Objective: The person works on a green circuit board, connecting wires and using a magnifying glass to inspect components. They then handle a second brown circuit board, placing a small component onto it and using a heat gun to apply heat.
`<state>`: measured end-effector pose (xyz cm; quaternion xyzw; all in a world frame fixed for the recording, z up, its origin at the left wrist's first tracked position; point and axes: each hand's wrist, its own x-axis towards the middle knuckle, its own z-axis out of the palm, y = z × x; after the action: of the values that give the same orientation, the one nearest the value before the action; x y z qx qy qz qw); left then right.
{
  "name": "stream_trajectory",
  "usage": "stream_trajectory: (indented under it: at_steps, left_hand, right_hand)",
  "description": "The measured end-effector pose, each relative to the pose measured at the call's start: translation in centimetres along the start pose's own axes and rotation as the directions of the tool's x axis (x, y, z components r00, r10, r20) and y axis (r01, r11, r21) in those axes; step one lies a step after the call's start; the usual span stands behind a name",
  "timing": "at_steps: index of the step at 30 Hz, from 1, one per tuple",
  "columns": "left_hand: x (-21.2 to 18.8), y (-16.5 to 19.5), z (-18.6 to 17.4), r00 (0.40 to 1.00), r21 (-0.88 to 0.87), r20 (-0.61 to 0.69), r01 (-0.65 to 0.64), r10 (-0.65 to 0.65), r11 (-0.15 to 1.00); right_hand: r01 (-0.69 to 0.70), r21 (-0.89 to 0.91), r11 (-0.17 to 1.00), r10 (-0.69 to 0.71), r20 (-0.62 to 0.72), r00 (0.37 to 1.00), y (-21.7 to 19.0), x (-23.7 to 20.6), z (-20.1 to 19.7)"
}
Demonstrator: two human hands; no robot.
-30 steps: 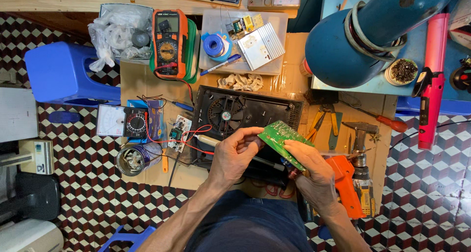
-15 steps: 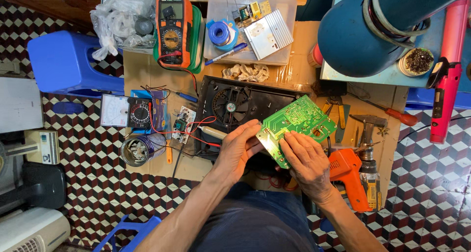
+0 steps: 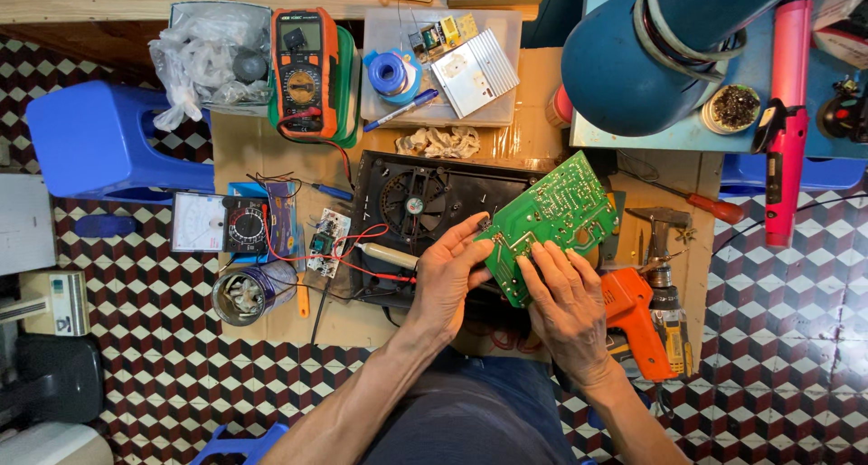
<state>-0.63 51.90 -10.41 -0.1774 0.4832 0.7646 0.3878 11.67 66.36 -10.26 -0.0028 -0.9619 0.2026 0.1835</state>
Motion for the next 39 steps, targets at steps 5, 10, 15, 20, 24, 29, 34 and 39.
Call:
stream_trajectory:
  at_steps: [5, 10, 15, 20, 24, 29, 34, 39]
  left_hand:
    - [0.5, 1.4, 0.8, 0.984, 0.173, 0.148, -0.127, 0.101, 0.977]
    - [0.3, 2.2, 1.8, 0.967, 0.234, 0.235, -0.152, 0.096, 0.960]
    - [0.5, 2.4, 2.4, 0.970, 0.212, 0.242, -0.078, 0.025, 0.974]
    - [2.7, 2.4, 1.8, 0.963, 0.054, 0.248, 0.094, -0.104, 0.994]
    - [4.9, 1.5, 0.9, 0.953, -0.021, 0.237, 0.199, -0.188, 0.980]
    - [6.9, -0.1, 0.5, 0.967, -0.101, 0.178, 0.202, -0.182, 0.974]
    - [8.0, -1.2, 1.4, 0.986, -0.175, 0.119, 0.133, -0.113, 0.975]
    - [7.8, -1.4, 2.1, 0.993, -0.149, 0.098, 0.086, -0.072, 0.985]
  right_hand:
    - [-0.455, 0.359, 0.815, 0.510, -0.071, 0.858, -1.8, -2.5, -0.3]
    - [-0.351, 0.862, -0.367, 0.821, 0.477, 0.313, 0.5, -2.4, 1.6]
    - [-0.034, 0.614, -0.788, 0.556, 0.735, 0.388, 3.1, -0.6, 3.3]
    - [-0.072, 0.753, -0.654, 0.678, 0.626, 0.386, 3.1, 0.7, 3.7]
    - [-0.072, 0.793, -0.605, 0.731, 0.588, 0.347, 2.9, 1.2, 3.9]
    - [-0.063, 0.809, -0.584, 0.754, 0.569, 0.326, 2.8, 1.9, 4.3]
    - [-0.031, 0.816, -0.577, 0.779, 0.561, 0.281, 2.7, 2.8, 4.5]
    - [-0.017, 0.825, -0.565, 0.787, 0.545, 0.291, 2.8, 2.8, 4.6]
